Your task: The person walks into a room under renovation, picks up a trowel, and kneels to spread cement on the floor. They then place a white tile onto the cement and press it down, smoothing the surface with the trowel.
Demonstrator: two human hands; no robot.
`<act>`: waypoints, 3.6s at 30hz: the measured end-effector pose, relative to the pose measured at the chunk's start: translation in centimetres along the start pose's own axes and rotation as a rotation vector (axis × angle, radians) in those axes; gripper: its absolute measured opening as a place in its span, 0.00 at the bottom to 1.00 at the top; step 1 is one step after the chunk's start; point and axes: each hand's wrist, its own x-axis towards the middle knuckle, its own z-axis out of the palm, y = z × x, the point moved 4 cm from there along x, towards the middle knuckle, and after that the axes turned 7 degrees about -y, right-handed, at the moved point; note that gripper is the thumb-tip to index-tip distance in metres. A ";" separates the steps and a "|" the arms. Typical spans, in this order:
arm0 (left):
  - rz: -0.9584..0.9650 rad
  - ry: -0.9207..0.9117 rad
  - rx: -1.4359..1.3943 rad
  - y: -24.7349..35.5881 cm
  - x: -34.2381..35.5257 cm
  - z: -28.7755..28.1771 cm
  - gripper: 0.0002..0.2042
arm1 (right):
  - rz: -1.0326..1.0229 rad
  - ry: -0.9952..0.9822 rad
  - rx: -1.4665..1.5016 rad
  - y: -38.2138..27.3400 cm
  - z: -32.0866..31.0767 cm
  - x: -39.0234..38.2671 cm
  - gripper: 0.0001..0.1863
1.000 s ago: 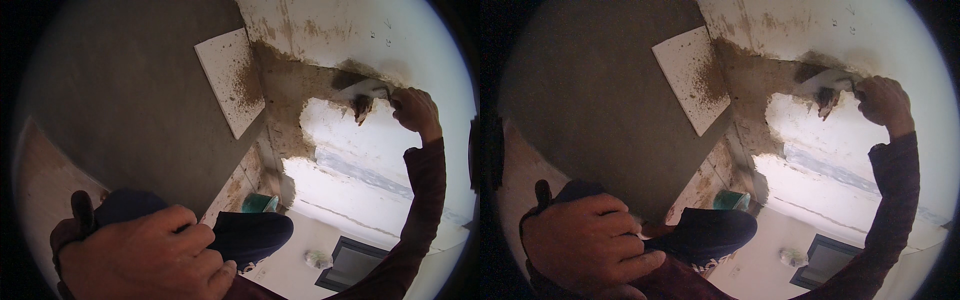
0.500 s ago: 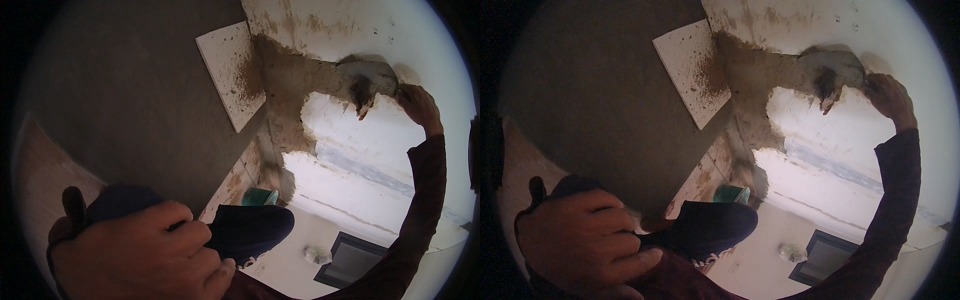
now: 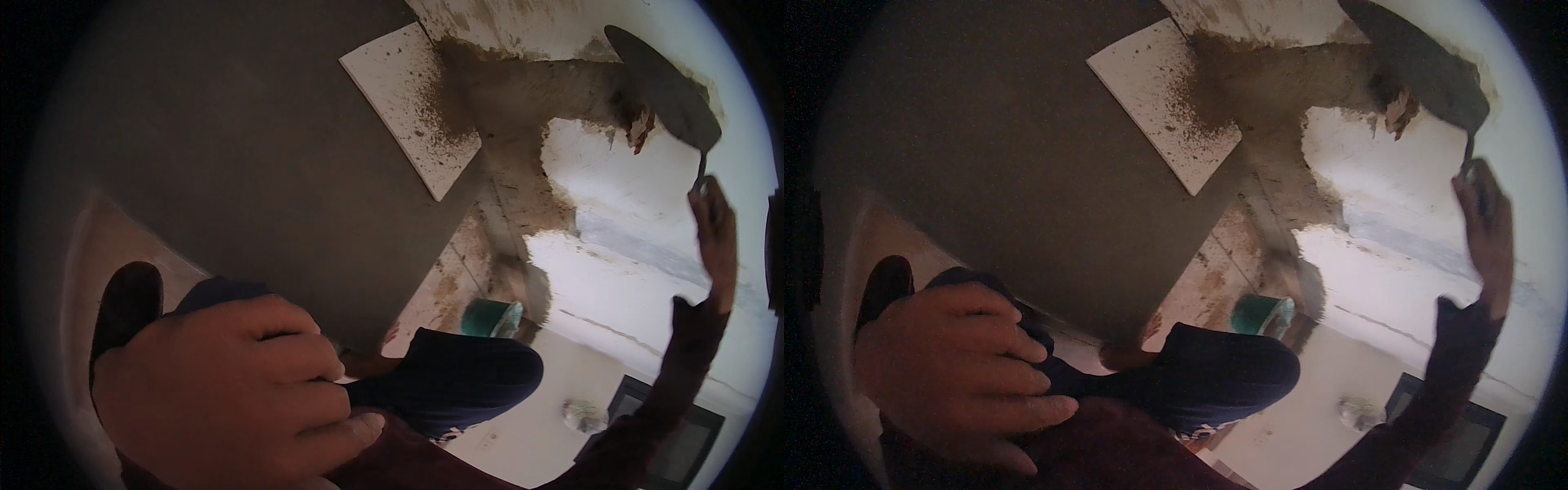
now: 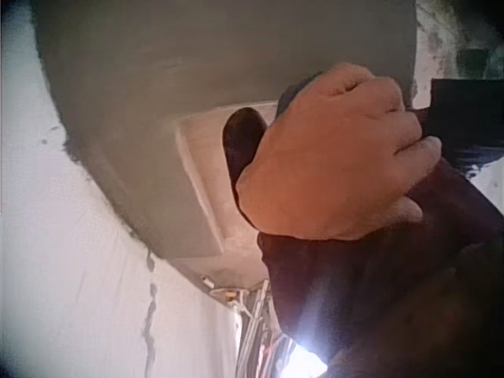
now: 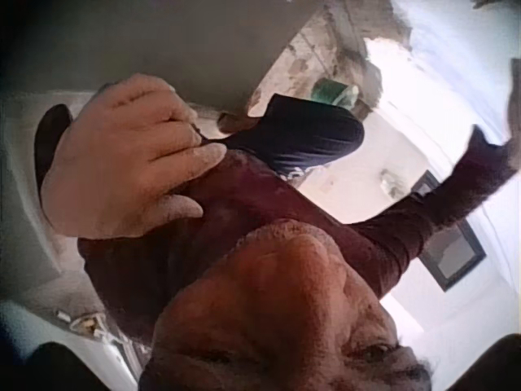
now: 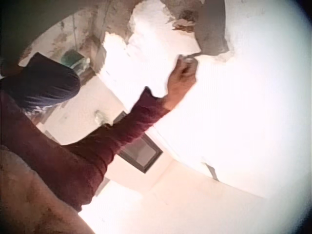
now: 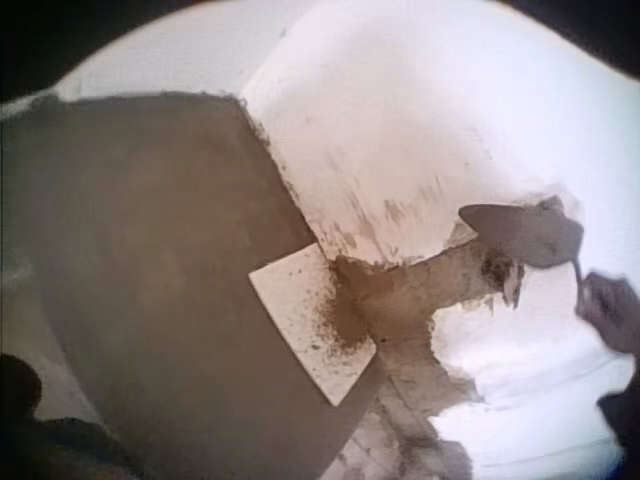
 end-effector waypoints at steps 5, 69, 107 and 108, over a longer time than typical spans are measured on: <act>0.029 0.055 0.141 0.5 1.8 1.0 0.24 | -0.132 -0.122 0.209 -3.0 17.7 -3.4 0.12; -0.031 0.056 0.113 0.2 3.7 0.9 0.21 | -0.152 -0.170 -0.249 -7.2 28.1 8.9 0.14; 0.021 0.126 0.090 -0.6 1.3 0.8 0.22 | -0.464 -0.085 -0.607 -15.8 18.9 17.4 0.07; 0.024 0.124 0.087 -0.6 1.3 0.8 0.22 | -0.475 0.020 -0.532 -15.7 18.6 17.3 0.07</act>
